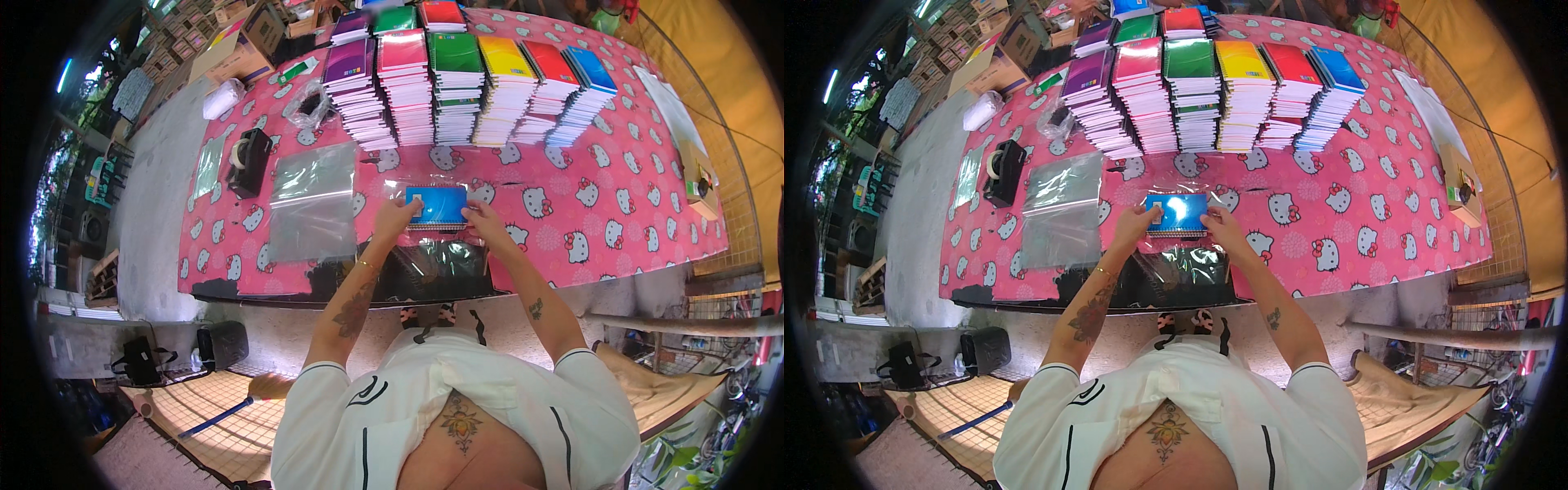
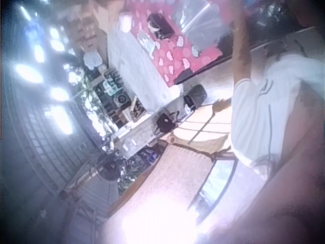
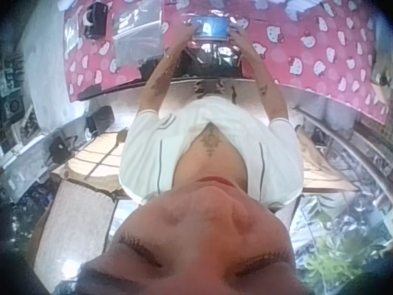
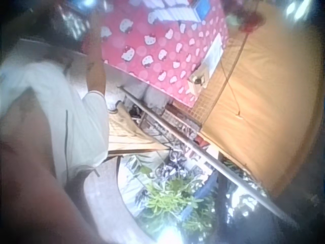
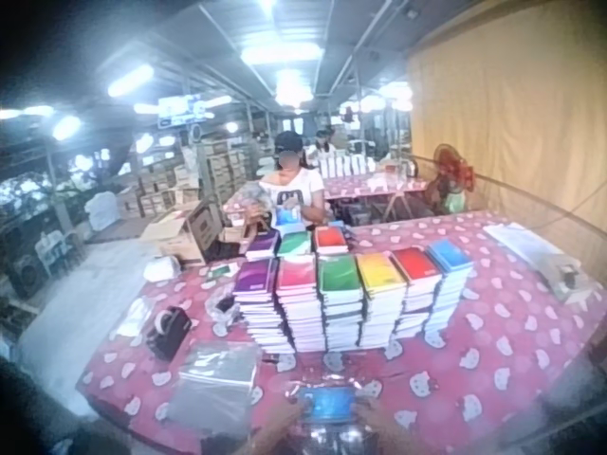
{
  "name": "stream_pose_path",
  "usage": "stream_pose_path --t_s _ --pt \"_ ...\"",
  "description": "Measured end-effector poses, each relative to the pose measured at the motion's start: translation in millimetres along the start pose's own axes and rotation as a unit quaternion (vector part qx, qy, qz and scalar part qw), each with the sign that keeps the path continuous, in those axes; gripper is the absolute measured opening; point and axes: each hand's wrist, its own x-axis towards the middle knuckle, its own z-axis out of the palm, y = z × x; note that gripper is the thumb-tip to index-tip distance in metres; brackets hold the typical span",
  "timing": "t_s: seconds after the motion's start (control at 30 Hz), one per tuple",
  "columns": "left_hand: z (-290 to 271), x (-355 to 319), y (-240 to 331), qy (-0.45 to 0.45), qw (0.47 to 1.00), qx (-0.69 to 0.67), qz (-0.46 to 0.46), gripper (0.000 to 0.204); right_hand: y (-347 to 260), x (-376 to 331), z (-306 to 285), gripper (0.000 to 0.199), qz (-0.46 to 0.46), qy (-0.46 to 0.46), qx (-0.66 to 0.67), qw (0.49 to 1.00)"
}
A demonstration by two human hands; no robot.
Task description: The person packages small colorful notebooks into plastic sleeves by hand, secures the sleeves with tape, and organizes the items on a table.
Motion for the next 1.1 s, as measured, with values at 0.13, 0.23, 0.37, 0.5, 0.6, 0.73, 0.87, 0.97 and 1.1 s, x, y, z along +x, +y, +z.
stream_pose_path --t_s 0.13,0.23,0.37,0.5,0.6,0.73,0.87,0.97,1.1 --pt "1.4 -7.2 2.5 -0.008 0.999 -0.038 0.014 0.044 15.6 13.8 -4.3 0.048 -0.052 -0.007 -0.012 0.999" --pt "-8.8 -7.7 -23.8 -0.010 0.992 -0.124 -0.003 0.044 20.2 12.2 -2.4 0.047 -0.067 -0.018 -0.017 0.997" --pt "-28.9 -66.7 -47.6 -0.048 0.976 0.066 0.201 0.038 32.4 -46.4 -39.4 0.038 -0.342 -0.058 -0.363 0.865" --pt "-28.2 -83.0 -65.3 0.035 0.882 0.273 0.382 0.045 39.1 -49.5 -42.5 0.022 -0.438 -0.095 -0.442 0.777" --pt "-31.4 -86.1 -56.9 0.092 0.895 0.212 0.383 0.040 18.6 -48.0 -33.9 0.013 -0.391 -0.028 -0.420 0.818" --pt "-31.8 -101.0 -17.3 0.109 0.859 0.251 0.433 0.028 4.9 -29.2 -34.0 0.016 -0.382 0.053 -0.349 0.854" --pt "-44.5 -47.3 -49.6 0.114 0.926 0.129 0.336 0.021 -19.1 6.9 -38.9 0.020 -0.262 0.004 -0.222 0.939" --pt "-45.9 -21.2 -39.3 0.013 0.988 -0.105 0.112 0.025 -23.7 5.2 -27.9 0.025 -0.318 0.194 -0.347 0.861" --pt "-50.6 3.2 -43.2 -0.046 0.987 -0.148 0.030 0.026 13.7 -37.2 50.0 0.044 -0.436 0.178 -0.516 0.715"
